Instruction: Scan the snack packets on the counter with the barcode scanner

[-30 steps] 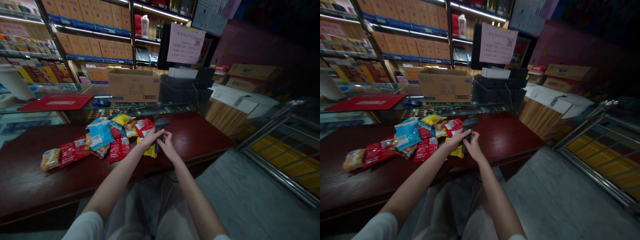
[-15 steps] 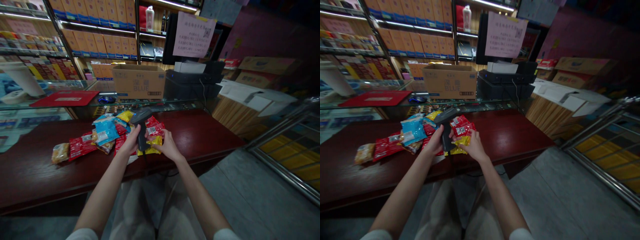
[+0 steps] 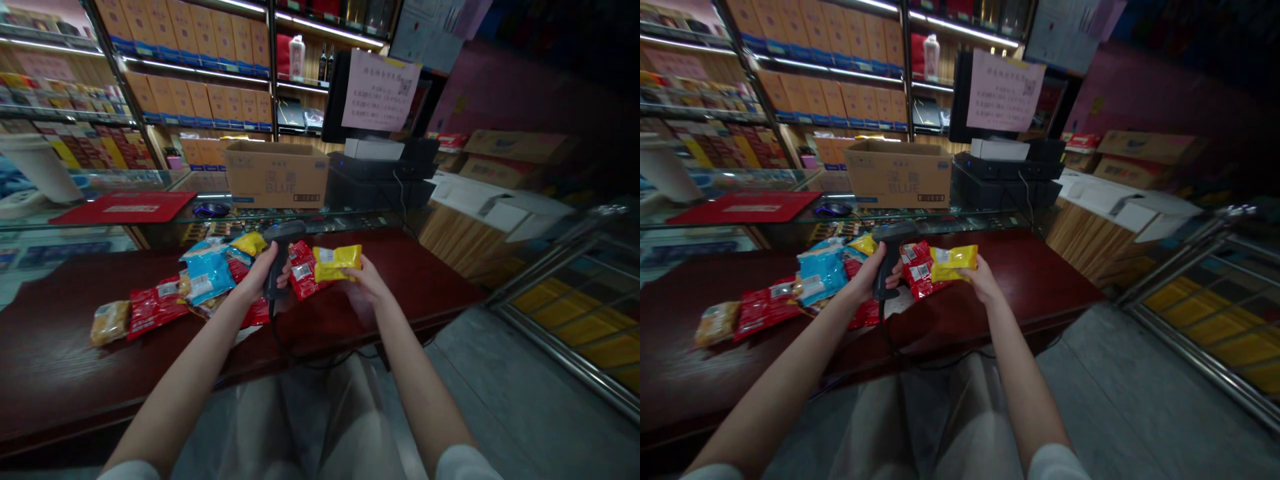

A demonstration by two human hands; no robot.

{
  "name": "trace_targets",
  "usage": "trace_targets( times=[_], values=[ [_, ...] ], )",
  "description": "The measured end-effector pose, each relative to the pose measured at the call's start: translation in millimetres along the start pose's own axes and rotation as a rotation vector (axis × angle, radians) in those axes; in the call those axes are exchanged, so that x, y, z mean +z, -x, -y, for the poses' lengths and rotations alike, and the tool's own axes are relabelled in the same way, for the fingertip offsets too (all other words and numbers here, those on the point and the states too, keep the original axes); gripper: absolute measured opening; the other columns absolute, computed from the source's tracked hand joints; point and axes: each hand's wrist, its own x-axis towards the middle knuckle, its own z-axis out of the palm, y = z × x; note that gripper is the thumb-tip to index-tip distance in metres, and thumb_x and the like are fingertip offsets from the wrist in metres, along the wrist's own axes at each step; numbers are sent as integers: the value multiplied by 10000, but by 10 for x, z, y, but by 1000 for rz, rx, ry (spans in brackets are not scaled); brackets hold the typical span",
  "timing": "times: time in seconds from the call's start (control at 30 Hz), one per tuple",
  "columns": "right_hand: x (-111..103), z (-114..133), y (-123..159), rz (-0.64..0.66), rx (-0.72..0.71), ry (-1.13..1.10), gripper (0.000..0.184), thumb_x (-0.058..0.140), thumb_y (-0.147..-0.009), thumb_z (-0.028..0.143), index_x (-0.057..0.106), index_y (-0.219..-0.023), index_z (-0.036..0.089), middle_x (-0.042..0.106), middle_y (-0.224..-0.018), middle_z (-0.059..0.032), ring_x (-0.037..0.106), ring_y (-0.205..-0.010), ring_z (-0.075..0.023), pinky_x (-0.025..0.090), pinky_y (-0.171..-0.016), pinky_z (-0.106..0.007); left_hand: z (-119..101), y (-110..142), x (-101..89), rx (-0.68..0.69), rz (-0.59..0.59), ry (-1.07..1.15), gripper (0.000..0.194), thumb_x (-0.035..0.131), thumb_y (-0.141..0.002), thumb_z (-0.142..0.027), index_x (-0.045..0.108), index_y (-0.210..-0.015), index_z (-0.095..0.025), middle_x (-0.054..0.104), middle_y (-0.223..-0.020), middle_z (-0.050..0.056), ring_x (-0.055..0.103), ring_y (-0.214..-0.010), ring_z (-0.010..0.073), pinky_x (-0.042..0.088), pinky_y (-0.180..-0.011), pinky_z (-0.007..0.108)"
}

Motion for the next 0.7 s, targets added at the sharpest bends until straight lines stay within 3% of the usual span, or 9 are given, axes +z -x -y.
trace_targets(
  times=[0.13, 0.23, 0.47, 0.57, 0.7],
  values=[
    [-263, 83, -399, -169, -125, -187, 635, 802, -505, 143, 578, -1079, 296, 741, -1021, 25, 713, -921, -210, 612, -770, -375, 51, -237, 101, -34, -7, -17, 580, 648, -757, -729, 513, -728, -166, 470, -503, -39, 400, -369, 65, 335, -336, 178],
    [-361, -46, -565, -215, -102, -259, 596, 792, -519, 135, 584, -1053, 297, 749, -986, 34, 723, -921, -202, 614, -788, -371, 170, -354, 149, -39, -11, 9, 544, 633, -790, -704, 524, -806, -171, 491, -538, -47, 385, -366, 60, 338, -339, 176],
    [-372, -296, -594, -267, -23, -263, 465, 858, -591, 310, 636, -996, 256, 770, -979, -18, 736, -963, -232, 615, -776, -347, 446, -355, 35, -112, 45, 49, 626, 568, -781, -777, 504, -692, -161, 448, -517, -42, 381, -378, 50, 326, -349, 165],
    [-349, -302, -591, -274, -30, -233, 462, 868, -570, 288, 664, -980, 229, 776, -958, -33, 745, -920, -237, 621, -754, -335, 493, -336, 0, -140, 55, 13, 664, 518, -792, -801, 474, -609, -163, 395, -461, -40, 384, -373, 59, 321, -350, 171],
    [-349, -310, -592, -263, -59, -206, 430, 863, -571, 279, 688, -956, 202, 783, -939, -42, 752, -862, -234, 628, -735, -328, 507, -322, 23, -141, 35, 8, 633, 551, -780, -789, 472, -653, -174, 432, -492, -41, 380, -368, 62, 321, -339, 183]
  ],
)
